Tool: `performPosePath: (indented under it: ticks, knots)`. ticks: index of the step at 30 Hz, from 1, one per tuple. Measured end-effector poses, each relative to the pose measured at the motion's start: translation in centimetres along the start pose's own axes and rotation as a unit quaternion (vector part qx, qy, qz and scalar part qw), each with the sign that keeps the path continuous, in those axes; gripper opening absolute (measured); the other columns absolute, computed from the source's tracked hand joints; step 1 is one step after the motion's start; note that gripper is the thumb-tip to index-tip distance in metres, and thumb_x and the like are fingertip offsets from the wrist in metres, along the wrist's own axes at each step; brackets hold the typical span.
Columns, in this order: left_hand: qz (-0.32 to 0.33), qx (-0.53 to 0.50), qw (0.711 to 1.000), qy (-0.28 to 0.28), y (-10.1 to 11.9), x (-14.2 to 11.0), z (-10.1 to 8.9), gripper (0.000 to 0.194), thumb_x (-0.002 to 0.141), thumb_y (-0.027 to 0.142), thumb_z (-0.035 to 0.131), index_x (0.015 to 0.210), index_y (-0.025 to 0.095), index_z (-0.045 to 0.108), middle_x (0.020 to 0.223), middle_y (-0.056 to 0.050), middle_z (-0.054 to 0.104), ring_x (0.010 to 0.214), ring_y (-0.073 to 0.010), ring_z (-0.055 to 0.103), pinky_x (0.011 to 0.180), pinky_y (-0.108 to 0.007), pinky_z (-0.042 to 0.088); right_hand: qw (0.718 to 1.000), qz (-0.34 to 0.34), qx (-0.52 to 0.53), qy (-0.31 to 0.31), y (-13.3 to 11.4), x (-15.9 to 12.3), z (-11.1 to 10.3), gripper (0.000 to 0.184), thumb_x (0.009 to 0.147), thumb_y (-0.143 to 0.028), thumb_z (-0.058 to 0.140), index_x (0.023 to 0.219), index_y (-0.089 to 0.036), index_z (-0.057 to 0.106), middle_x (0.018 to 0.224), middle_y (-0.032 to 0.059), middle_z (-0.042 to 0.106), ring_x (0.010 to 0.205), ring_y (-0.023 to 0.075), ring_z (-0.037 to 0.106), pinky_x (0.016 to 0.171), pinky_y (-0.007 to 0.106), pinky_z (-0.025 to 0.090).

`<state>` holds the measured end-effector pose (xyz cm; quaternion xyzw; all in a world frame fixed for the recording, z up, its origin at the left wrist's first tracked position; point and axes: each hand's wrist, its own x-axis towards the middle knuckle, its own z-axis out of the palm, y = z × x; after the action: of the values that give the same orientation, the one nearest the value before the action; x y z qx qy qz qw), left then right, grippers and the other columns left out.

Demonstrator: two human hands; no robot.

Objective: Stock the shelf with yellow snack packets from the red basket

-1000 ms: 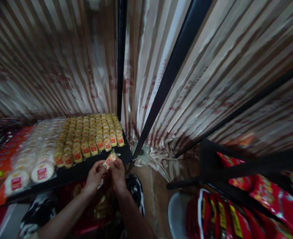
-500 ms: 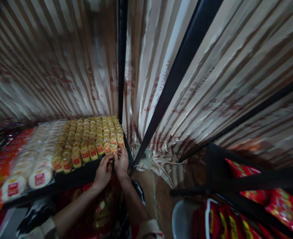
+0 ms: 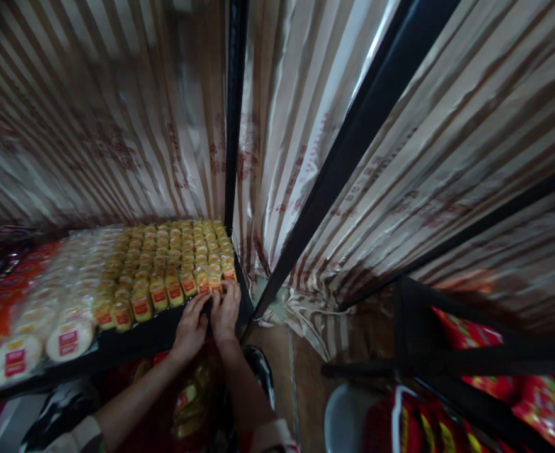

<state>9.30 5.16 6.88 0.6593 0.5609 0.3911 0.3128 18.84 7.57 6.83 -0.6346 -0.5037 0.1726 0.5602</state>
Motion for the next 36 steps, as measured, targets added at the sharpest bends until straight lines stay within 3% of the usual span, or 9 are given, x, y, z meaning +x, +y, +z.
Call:
performPosePath:
  ticks: [5, 10, 17, 25, 30, 33, 36]
  knots:
    - [0.008, 0.021, 1.0, 0.016, -0.2, -0.1, -0.3, 0.056, 0.067, 0.004, 0.041, 0.118, 0.021, 0.056, 0.127, -0.006, 0.051, 0.122, -0.0205, 0.043, 0.108, -0.04, 0.031, 1.0, 0.004, 0.018, 0.0, -0.1, -0.7, -0.3, 0.019, 0.084, -0.022, 0.042, 0.099, -0.018, 0.051, 0.117, 0.0129, 0.043, 0.109, 0.0196, 0.046, 0.075, 0.03, 0.053]
    - [0.021, 0.034, 0.999, 0.011, -0.7, -0.2, -0.1, 0.056, 0.066, 0.003, 0.04, 0.118, 0.017, 0.056, 0.127, -0.008, 0.05, 0.12, -0.0214, 0.044, 0.107, -0.039, 0.033, 0.998, -0.024, -0.066, -0.007, 0.4, -1.0, -0.4, 0.017, 0.084, -0.021, 0.043, 0.091, -0.019, 0.058, 0.103, 0.0096, 0.048, 0.102, 0.0194, 0.049, 0.083, 0.033, 0.048]
    - [0.036, 0.051, 0.998, 0.012, -1.7, -0.4, 0.3, 0.053, 0.066, 0.004, 0.04, 0.115, 0.017, 0.057, 0.125, -0.009, 0.052, 0.118, -0.0235, 0.046, 0.105, -0.043, 0.035, 0.992, -0.07, -0.096, -0.038, 0.9, -1.1, -0.5, 0.029, 0.085, -0.015, 0.038, 0.105, -0.02, 0.058, 0.106, 0.0086, 0.053, 0.104, 0.0188, 0.047, 0.091, 0.035, 0.041]
    - [0.096, 0.064, 0.993, 0.022, -1.9, -0.7, 0.0, 0.045, 0.067, 0.004, 0.038, 0.105, 0.016, 0.059, 0.121, -0.009, 0.054, 0.114, -0.0216, 0.048, 0.101, -0.041, 0.039, 0.986, -0.106, -0.124, -0.024, 1.3, -1.2, -0.7, 0.038, 0.08, -0.006, 0.038, 0.1, -0.023, 0.065, 0.107, 0.0077, 0.052, 0.104, 0.0192, 0.046, 0.089, 0.036, 0.041]
    - [0.137, 0.047, 0.989, 0.008, -1.5, -3.1, -1.4, 0.035, 0.07, 0.005, 0.037, 0.093, 0.016, 0.061, 0.099, -0.008, 0.06, 0.098, -0.0181, 0.053, 0.091, -0.034, 0.044, 0.986, -0.136, -0.097, -0.014, -0.3, -2.1, -1.7, 0.034, 0.076, -0.005, 0.041, 0.09, -0.021, 0.068, 0.11, 0.0078, 0.052, 0.105, 0.0189, 0.047, 0.091, 0.036, 0.041]
    - [0.092, 0.043, 0.994, -0.047, -2.5, -5.9, -2.4, 0.028, 0.077, 0.008, 0.037, 0.082, 0.017, 0.063, 0.091, -0.007, 0.061, 0.092, -0.0167, 0.054, 0.085, -0.031, 0.045, 0.991, -0.117, -0.026, -0.066, -1.4, -4.5, -2.3, 0.033, 0.08, -0.007, 0.038, 0.095, -0.019, 0.064, 0.099, 0.007, 0.057, 0.091, 0.0152, 0.055, 0.082, 0.03, 0.046]
    - [-0.073, 0.059, 0.986, -0.137, -5.3, -8.6, -3.5, 0.023, 0.078, 0.008, 0.042, 0.08, 0.017, 0.063, 0.089, -0.006, 0.062, 0.089, -0.015, 0.056, 0.083, -0.028, 0.045, 0.983, -0.075, -0.009, -0.167, -1.6, -8.2, -2.1, 0.031, 0.08, -0.007, 0.037, 0.09, -0.018, 0.064, 0.089, 0.0057, 0.061, 0.083, 0.0142, 0.058, 0.077, 0.026, 0.047]
